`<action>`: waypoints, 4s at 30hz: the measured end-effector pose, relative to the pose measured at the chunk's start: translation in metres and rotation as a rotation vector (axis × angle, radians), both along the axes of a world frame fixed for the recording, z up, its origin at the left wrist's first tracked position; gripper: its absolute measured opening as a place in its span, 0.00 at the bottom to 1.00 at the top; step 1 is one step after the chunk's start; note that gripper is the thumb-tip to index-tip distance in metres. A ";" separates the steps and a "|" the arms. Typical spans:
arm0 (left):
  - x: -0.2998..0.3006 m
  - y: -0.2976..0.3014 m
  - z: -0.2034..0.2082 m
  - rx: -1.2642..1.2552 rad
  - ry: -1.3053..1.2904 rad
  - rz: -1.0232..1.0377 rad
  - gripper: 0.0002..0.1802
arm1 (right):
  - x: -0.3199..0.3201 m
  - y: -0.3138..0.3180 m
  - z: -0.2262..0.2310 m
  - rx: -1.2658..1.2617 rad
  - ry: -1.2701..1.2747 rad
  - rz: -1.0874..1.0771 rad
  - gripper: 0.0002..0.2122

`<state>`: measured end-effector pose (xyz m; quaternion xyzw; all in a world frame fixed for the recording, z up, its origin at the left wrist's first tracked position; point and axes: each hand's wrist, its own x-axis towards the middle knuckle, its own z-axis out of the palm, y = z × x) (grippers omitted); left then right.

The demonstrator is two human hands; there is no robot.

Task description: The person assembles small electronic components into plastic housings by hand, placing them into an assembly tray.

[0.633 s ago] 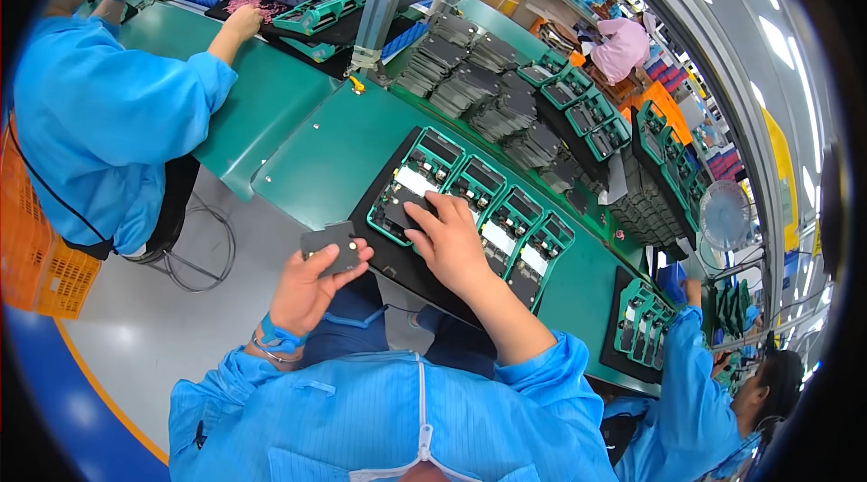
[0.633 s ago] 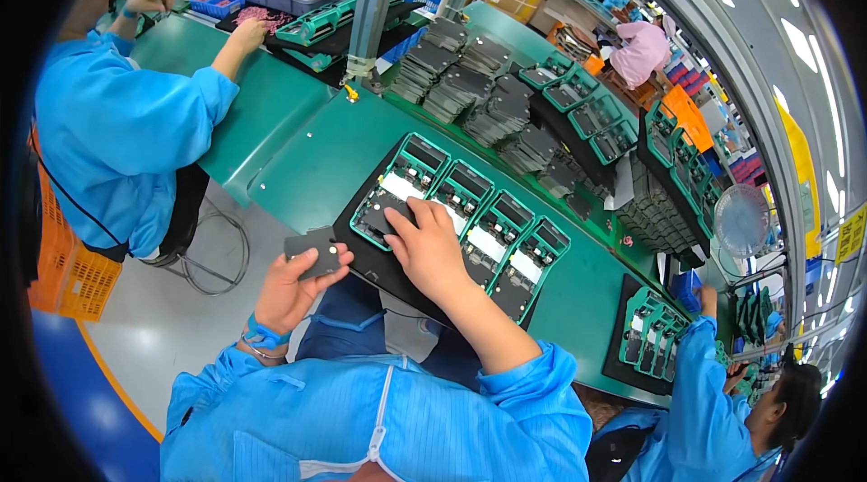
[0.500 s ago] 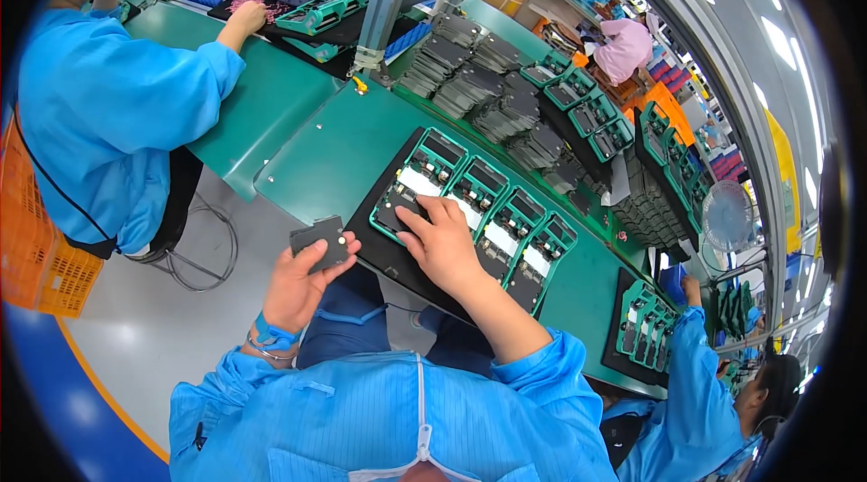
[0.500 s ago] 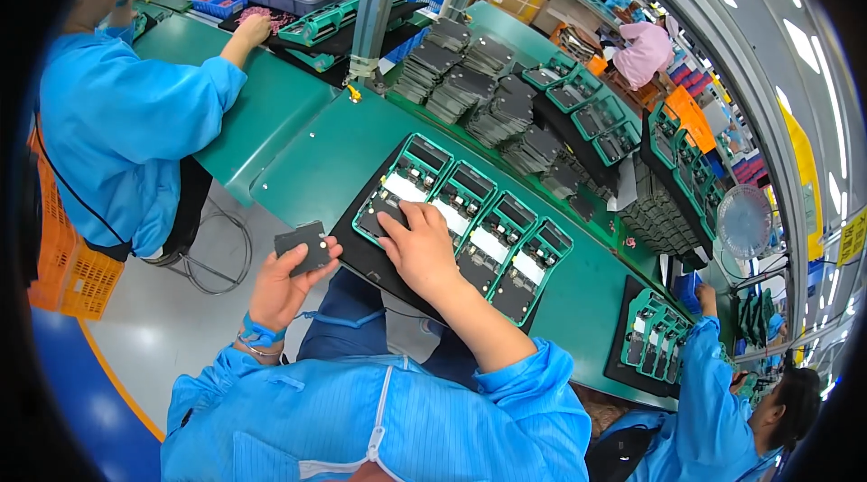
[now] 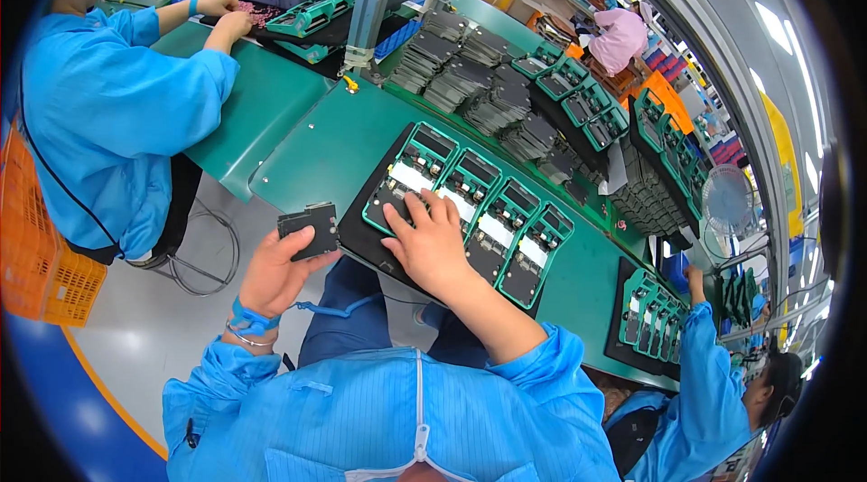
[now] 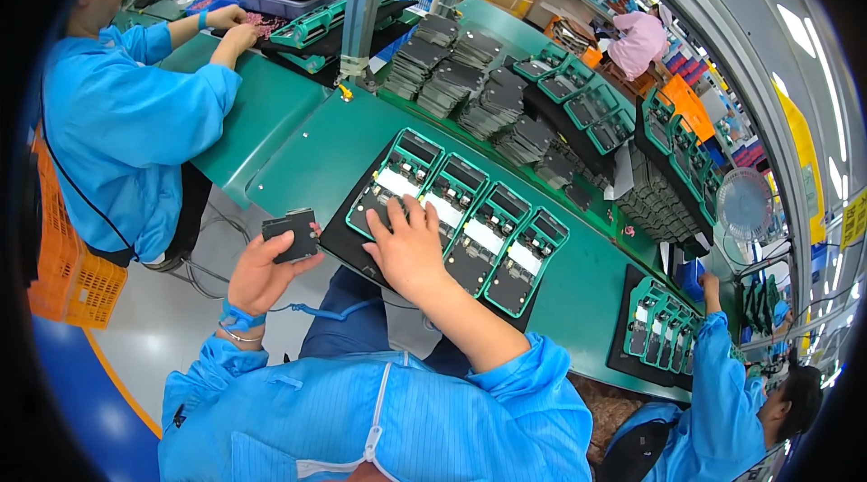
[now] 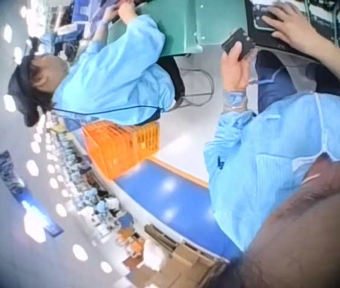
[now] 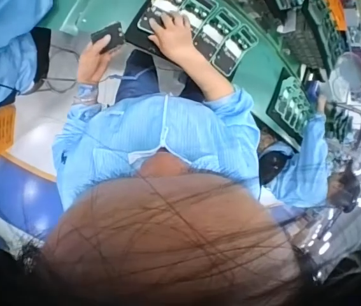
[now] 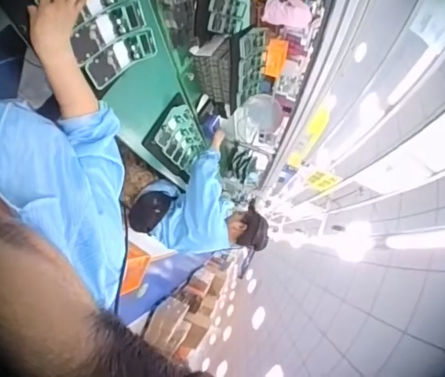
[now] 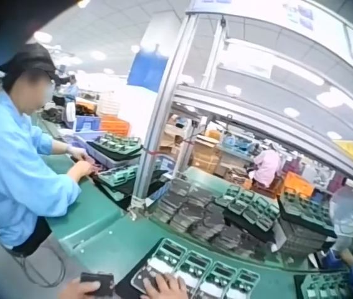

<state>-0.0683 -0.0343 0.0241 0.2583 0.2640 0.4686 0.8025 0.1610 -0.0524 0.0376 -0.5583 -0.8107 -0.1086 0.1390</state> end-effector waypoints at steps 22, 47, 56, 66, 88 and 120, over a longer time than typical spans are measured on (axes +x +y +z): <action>0.005 0.026 0.038 0.071 0.075 -0.190 0.19 | 0.022 -0.111 -0.055 -1.004 2.754 0.138 0.21; 0.173 -0.044 0.014 0.222 0.311 -0.584 0.15 | 0.171 -0.278 -0.015 -0.259 2.185 -0.481 0.15; 0.153 -0.068 0.034 0.019 0.096 -0.625 0.18 | 0.116 -0.198 0.012 -0.085 1.188 -0.298 0.13; 0.146 -0.070 0.013 -0.139 -0.107 -0.692 0.19 | 0.089 -0.141 0.017 -0.137 0.494 0.060 0.33; 0.134 -0.026 -0.026 0.577 0.355 -0.090 0.18 | 0.119 -0.076 0.011 -0.144 0.445 0.025 0.17; 0.127 -0.015 -0.029 0.504 0.319 -0.182 0.19 | 0.342 0.038 0.050 -0.358 0.245 -0.533 0.34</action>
